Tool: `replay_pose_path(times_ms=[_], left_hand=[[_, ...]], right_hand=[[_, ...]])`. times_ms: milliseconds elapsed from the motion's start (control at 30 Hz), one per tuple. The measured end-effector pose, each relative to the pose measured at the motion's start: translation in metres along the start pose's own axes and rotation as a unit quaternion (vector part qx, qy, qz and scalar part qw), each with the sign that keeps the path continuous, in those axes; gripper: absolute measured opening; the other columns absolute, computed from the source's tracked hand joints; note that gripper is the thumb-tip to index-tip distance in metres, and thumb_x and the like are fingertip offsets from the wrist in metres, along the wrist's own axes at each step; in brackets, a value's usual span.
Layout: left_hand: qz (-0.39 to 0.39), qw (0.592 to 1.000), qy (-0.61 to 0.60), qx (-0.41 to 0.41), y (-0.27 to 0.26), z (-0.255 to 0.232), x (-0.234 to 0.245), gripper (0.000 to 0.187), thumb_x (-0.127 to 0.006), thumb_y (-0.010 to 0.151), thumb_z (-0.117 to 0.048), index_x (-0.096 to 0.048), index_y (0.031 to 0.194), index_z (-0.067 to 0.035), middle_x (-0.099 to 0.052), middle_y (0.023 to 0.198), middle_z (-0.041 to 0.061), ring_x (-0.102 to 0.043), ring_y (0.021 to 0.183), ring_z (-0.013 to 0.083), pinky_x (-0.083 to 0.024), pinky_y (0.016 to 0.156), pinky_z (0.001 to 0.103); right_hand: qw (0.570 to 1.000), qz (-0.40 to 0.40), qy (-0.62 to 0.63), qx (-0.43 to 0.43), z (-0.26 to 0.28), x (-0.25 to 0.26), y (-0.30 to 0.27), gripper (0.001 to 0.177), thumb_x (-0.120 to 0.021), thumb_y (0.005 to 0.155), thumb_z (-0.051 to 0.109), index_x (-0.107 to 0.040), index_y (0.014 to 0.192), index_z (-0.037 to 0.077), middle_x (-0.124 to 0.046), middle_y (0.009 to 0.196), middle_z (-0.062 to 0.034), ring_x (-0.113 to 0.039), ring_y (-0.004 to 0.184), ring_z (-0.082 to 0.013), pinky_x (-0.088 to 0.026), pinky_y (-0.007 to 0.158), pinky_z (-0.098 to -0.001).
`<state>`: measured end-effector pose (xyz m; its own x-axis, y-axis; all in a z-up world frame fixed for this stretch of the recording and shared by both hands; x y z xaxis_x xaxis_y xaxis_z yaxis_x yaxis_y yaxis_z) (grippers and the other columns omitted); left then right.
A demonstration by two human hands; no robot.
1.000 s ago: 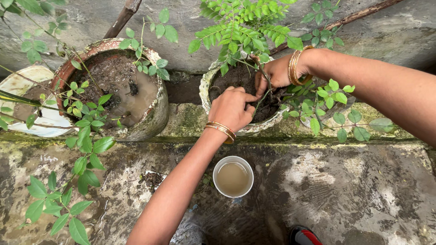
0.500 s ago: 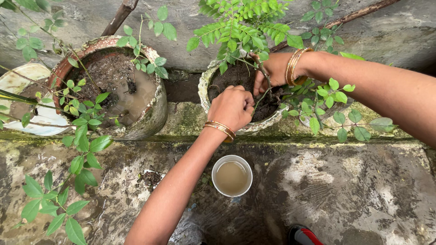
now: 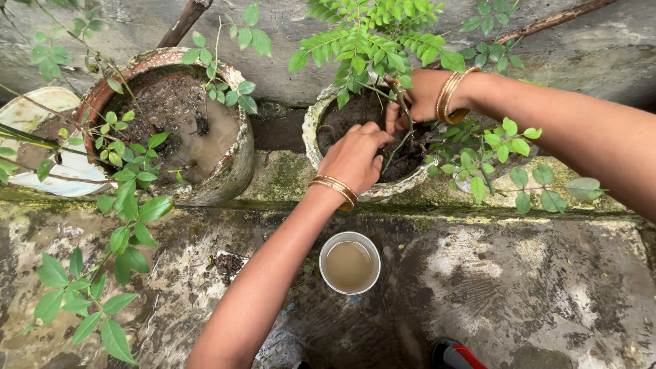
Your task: The person washes a plastic cup in a bucket of water and then uses their hands to press soil and arrange small plants in several plant pots on the ground.
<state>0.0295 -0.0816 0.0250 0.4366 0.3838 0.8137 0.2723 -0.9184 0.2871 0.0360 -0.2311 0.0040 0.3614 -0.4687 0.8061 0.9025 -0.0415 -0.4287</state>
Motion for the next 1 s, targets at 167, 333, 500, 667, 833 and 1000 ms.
replay_pose_path(times_ms=[167, 333, 500, 667, 833, 1000], left_hand=[[0.069, 0.998, 0.006, -0.009, 0.002, -0.005, -0.010, 0.051, -0.061, 0.082, 0.002, -0.067, 0.131, -0.013, -0.058, 0.124, 0.005, -0.055, 0.115, 0.0254, -0.051, 0.096, 0.040], [0.129, 0.991, 0.031, 0.000, 0.002, -0.007, -0.018, 0.059, -0.058, 0.081, -0.001, -0.061, 0.138, -0.015, -0.053, 0.130, 0.002, -0.050, 0.115, 0.0270, -0.046, 0.092, 0.046], [0.144, 0.988, 0.047, -0.004, 0.000, -0.006, -0.022, 0.056, -0.057, 0.082, -0.004, -0.064, 0.135, -0.018, -0.054, 0.131, 0.002, -0.049, 0.118, 0.0278, -0.046, 0.095, 0.045], [0.113, 0.992, 0.045, -0.017, 0.000, -0.004, -0.021, 0.039, -0.060, 0.083, -0.006, -0.073, 0.119, -0.011, -0.062, 0.121, 0.004, -0.051, 0.118, 0.0279, -0.045, 0.101, 0.044], [0.058, 0.997, 0.022, -0.034, -0.002, -0.004, -0.014, 0.028, -0.063, 0.084, -0.004, -0.076, 0.108, -0.006, -0.068, 0.111, 0.009, -0.056, 0.114, 0.0304, -0.047, 0.105, 0.042], [0.045, 0.998, 0.023, -0.041, -0.003, -0.008, -0.011, 0.036, -0.060, 0.080, 0.004, -0.075, 0.111, -0.007, -0.068, 0.109, 0.010, -0.055, 0.112, 0.0316, -0.046, 0.099, 0.044]], right_hand=[[0.998, -0.010, -0.061, -0.032, -0.006, 0.005, -0.006, 0.032, -0.071, 0.079, 0.005, -0.084, 0.103, 0.021, -0.083, 0.093, -0.0046, -0.075, 0.081, -0.0195, -0.056, 0.079, -0.0349], [1.000, -0.005, -0.025, -0.003, -0.003, 0.003, -0.012, 0.037, -0.071, 0.074, 0.001, -0.084, 0.103, 0.019, -0.083, 0.091, -0.0037, -0.076, 0.080, -0.0156, -0.058, 0.078, -0.0326], [0.999, -0.001, -0.044, 0.010, -0.001, 0.001, -0.017, 0.036, -0.072, 0.075, 0.003, -0.084, 0.105, 0.019, -0.084, 0.093, -0.0035, -0.076, 0.079, -0.0154, -0.058, 0.077, -0.0326], [0.997, 0.064, -0.038, -0.023, 0.006, -0.007, -0.024, 0.038, -0.071, 0.079, 0.008, -0.082, 0.113, 0.019, -0.085, 0.091, -0.0072, -0.069, 0.078, -0.0177, -0.054, 0.077, -0.0351], [0.996, 0.089, 0.009, 0.000, 0.017, -0.007, -0.031, 0.035, -0.070, 0.079, 0.015, -0.081, 0.112, 0.016, -0.085, 0.096, -0.0030, -0.071, 0.081, -0.0101, -0.054, 0.081, -0.0284], [0.996, 0.075, -0.011, -0.041, 0.006, -0.008, -0.037, 0.026, -0.070, 0.084, 0.016, -0.084, 0.103, 0.006, -0.084, 0.094, -0.0114, -0.060, 0.072, -0.0177, -0.050, 0.071, -0.0368]])
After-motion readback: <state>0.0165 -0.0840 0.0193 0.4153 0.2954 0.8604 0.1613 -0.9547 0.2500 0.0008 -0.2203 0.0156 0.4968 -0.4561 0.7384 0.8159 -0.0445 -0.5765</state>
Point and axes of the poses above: each hand's wrist, its own y-axis towards the middle knuckle, its own x-axis out of the back of the hand, z = x × y, the point moved 9 cm from there along y, towards the middle knuckle
